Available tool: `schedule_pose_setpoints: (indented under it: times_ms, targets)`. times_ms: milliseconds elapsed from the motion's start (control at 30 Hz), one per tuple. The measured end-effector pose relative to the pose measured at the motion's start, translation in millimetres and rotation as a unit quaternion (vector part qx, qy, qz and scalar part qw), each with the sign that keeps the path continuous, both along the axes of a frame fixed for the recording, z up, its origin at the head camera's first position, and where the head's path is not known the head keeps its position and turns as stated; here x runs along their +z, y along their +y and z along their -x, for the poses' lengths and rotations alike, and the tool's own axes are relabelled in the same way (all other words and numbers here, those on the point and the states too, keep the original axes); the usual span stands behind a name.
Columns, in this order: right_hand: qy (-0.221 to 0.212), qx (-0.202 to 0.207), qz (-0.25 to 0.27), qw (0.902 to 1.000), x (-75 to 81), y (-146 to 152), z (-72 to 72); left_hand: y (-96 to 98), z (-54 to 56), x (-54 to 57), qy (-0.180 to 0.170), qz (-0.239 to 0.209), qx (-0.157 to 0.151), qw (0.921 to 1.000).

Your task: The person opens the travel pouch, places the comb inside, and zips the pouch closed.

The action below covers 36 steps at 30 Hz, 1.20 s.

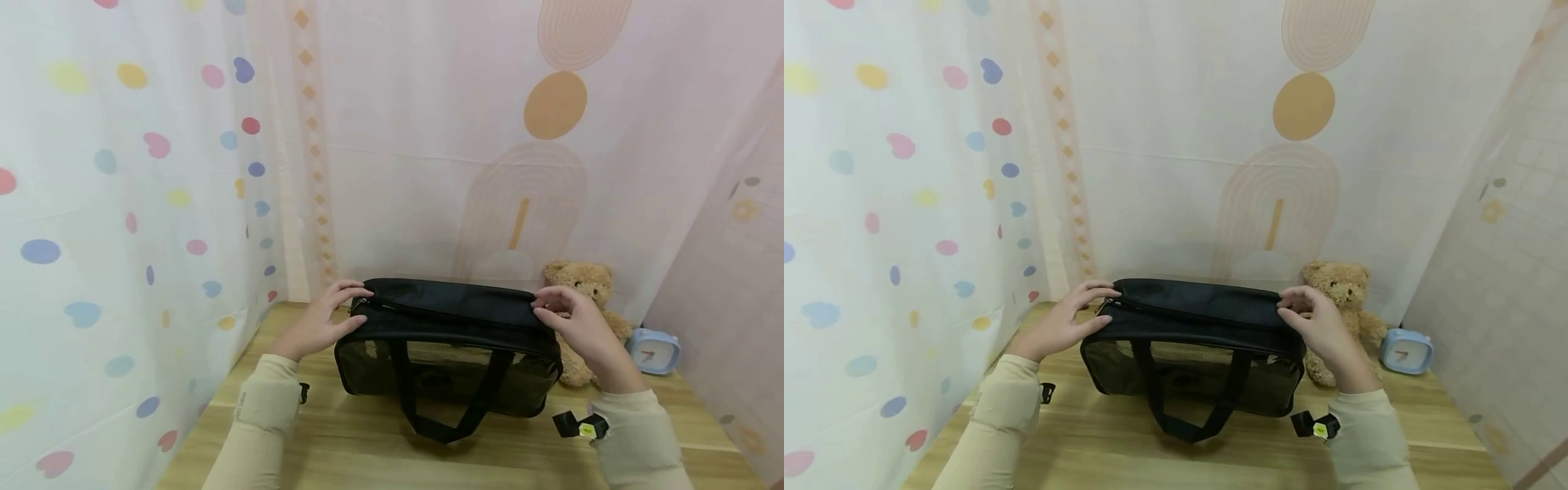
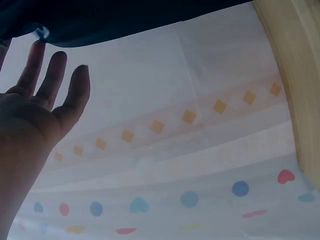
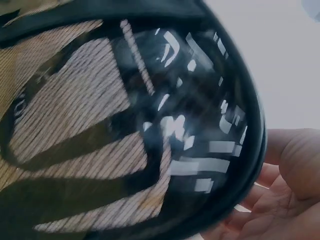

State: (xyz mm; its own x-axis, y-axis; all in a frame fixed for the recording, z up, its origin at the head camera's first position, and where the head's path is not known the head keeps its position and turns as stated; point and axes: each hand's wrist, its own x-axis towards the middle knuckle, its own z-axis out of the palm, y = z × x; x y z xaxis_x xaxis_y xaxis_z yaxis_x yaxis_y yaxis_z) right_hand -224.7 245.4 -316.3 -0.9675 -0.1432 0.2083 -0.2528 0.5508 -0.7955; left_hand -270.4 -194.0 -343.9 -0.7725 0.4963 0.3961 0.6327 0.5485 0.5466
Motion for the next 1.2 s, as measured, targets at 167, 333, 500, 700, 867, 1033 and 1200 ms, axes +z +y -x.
schedule_pose_setpoints:
  times_ms: [167,333,500,700,867,1033,1200]
  targets:
    - [-0.016,0.012,0.009,0.9998,-9.3,10.0,-1.2,-2.8,0.8,-3.2,-0.033,0.011,0.005,0.9994]
    - [-0.030,0.051,0.024,0.9979,-16.6,17.3,-2.7,-6.4,2.8,-3.2,-0.071,0.032,0.006,0.9969]
    - [0.002,0.120,0.007,0.9928,-26.8,22.7,-2.0,-9.3,5.4,-2.3,-0.101,0.045,0.004,0.9939]
    - [-0.035,0.179,0.001,0.9831,-26.5,23.6,-2.9,-13.8,7.3,-4.1,-0.117,0.070,0.001,0.9906]
    - [-0.049,0.195,-0.002,0.9795,-26.5,23.6,-1.9,-15.2,9.4,-5.6,-0.120,0.070,-0.012,0.9902]
    - [-0.047,0.194,0.007,0.9799,-27.6,23.3,-3.2,-15.4,10.2,-5.6,-0.140,0.058,-0.015,0.9884]
    - [-0.028,0.177,0.036,0.9831,-30.1,26.2,-7.2,-15.6,9.1,-6.2,-0.178,0.043,-0.007,0.9831]
